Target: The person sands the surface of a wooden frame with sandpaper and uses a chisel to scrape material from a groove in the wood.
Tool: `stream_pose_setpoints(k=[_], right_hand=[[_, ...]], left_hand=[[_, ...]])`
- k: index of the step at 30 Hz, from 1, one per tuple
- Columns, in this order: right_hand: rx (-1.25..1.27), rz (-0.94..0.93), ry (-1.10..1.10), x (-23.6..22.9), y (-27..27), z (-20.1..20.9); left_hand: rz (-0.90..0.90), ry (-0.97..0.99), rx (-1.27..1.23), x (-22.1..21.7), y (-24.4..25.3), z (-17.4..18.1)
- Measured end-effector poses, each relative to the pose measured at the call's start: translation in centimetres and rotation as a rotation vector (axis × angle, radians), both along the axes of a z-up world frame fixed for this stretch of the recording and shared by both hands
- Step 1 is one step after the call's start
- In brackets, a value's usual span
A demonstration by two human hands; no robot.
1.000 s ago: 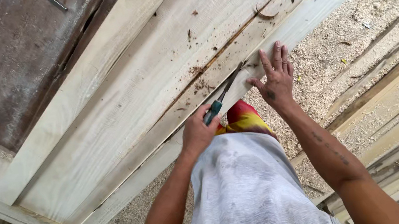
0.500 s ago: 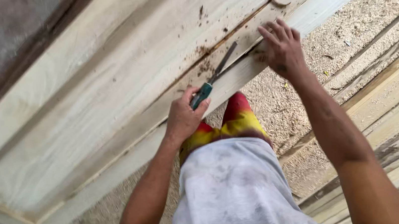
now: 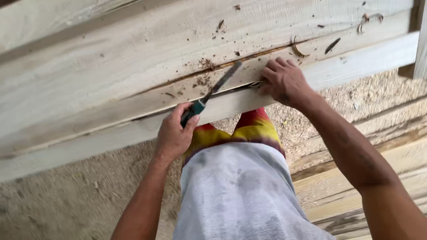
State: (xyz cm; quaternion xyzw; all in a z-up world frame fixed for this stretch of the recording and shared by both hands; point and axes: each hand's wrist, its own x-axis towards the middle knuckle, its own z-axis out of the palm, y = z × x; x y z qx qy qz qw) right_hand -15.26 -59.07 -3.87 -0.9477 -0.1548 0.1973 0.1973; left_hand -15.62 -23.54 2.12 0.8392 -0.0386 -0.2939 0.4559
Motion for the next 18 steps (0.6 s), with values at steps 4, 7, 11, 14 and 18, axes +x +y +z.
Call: stream_pose_setpoints(k=[4, 7, 11, 14, 18], right_hand=[[0.056, 0.125, 0.131, 0.5, -0.2, -1.1], [0.110, 0.213, 0.121, 1.2, -0.3, -2.2], [0.148, 0.339, 0.166, 2.3, -0.7, -1.8], [0.251, 0.382, 0.208, 3.9, -0.7, -1.1], [0.188, 0.346, 0.198, 3.0, -1.8, -2.0]], left_hand=[[0.222, 0.076, 0.113, -1.6, -3.9, 3.0], [0.387, 0.248, 0.269, -2.5, -5.9, 5.2], [0.405, -0.026, 0.049, -5.2, -5.9, 4.9], [0.371, 0.045, 0.117, -5.5, -5.4, 4.4], [0.313, 0.205, 0.319, -5.8, -5.4, 5.1]])
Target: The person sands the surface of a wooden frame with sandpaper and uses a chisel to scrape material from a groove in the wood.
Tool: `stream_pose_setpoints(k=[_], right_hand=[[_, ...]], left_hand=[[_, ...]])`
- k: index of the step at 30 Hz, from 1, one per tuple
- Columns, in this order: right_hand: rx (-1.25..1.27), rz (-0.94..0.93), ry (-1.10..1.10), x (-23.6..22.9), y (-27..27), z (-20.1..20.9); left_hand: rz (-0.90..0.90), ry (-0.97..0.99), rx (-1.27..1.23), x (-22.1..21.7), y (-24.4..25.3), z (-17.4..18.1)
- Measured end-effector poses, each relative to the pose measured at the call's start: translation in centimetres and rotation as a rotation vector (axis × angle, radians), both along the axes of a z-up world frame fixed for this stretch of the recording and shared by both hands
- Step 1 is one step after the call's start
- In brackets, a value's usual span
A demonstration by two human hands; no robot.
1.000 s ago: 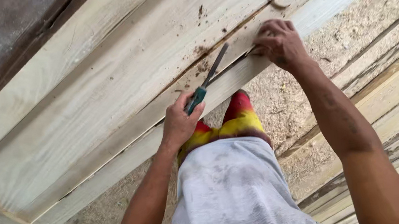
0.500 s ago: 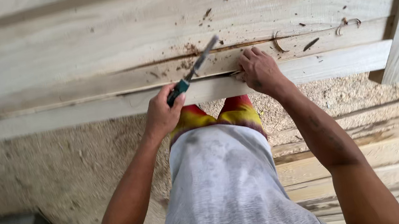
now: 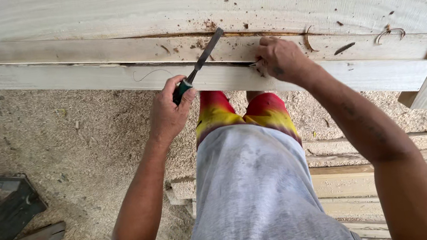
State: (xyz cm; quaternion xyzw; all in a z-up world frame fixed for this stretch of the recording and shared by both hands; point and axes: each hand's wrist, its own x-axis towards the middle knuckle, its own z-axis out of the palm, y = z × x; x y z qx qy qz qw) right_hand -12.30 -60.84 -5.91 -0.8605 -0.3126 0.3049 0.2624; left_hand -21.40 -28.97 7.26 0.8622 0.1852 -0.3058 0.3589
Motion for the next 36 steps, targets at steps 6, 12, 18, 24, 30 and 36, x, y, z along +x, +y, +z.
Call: stream_pose_setpoints(k=[6, 12, 18, 24, 30, 36], right_hand=[[-0.112, -0.027, -0.222, -1.6, -0.8, -0.7], [-0.196, -0.156, -0.141, -1.0, -5.9, 1.0], [-0.739, -0.529, 0.500, -7.9, -9.7, 6.9], [-0.123, -0.435, -0.044, -14.3, -7.0, 8.3], [0.027, -0.780, -0.046, -14.3, -4.3, 5.6], [0.097, -0.914, -0.506, -12.9, -3.7, -0.4]], left_hand=[[-0.250, -0.068, 0.092, 1.5, 0.9, -1.3], [-0.344, -0.044, 0.046, 3.2, 0.1, -2.1], [-0.708, -0.333, 0.076, 4.5, -0.9, -6.0], [-0.982, -0.461, 0.136, 10.3, -5.5, -8.7], [-1.331, -0.477, 0.154, 13.7, -10.5, -11.1], [-1.534, -0.496, 0.122, 16.0, -10.6, -12.1]])
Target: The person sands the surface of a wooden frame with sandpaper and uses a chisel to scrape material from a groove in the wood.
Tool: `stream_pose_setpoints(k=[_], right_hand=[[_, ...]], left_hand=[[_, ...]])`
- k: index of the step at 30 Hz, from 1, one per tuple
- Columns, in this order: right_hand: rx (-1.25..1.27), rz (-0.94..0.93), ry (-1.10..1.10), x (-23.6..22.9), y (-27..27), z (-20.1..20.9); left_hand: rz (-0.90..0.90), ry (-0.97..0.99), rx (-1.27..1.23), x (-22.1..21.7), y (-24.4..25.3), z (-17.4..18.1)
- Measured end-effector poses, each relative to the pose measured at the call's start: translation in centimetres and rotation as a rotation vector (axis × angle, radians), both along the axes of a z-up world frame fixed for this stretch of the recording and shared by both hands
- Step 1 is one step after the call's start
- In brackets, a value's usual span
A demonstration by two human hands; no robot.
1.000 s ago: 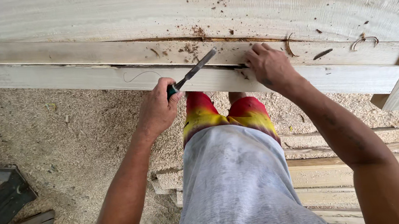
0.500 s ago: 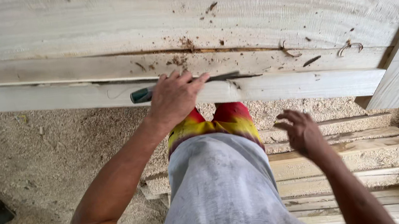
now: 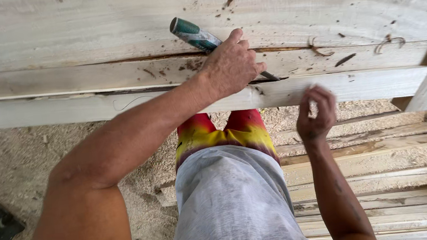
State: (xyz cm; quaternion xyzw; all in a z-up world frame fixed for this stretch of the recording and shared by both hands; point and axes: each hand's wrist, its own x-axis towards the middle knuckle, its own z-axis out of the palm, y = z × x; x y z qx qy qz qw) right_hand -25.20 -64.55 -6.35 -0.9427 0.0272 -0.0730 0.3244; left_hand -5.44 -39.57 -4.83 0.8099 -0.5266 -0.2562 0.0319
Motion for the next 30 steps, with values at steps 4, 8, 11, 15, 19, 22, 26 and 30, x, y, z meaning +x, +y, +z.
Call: stream_pose_setpoints(k=[4, 8, 11, 15, 19, 22, 26, 30], right_hand=[[0.175, -0.236, -0.107, 2.5, -2.2, -3.1], [-0.126, -0.162, -0.156, 3.3, -1.9, -4.2], [-0.166, -0.166, -0.131, 3.3, -1.3, -2.9], [-0.135, -0.168, -0.142, 3.9, -1.5, -2.9], [-0.090, -0.242, -0.086, 3.2, -0.8, -2.6], [-0.067, -0.382, -0.036, 3.5, -1.0, -2.9], [-0.177, -0.404, -0.148, 2.1, -1.6, -5.9], [-0.242, -0.513, -0.022, 1.1, -2.3, -7.7]], left_hand=[[-0.068, 0.045, 0.105, 1.3, 7.2, 2.0], [-0.078, -0.075, 0.184, 1.8, 8.4, 3.0], [-0.016, 0.082, 0.183, 1.4, 4.4, 1.4], [0.086, 0.055, -0.010, -1.3, 2.6, 1.2], [-0.023, -0.056, -0.029, -2.1, 2.0, 1.1], [-0.159, -0.101, -0.124, -0.4, 0.8, 0.7], [-0.295, -0.007, -0.217, 0.6, 3.0, 0.4], [-0.311, 0.142, -0.071, 2.0, 11.7, 2.8]])
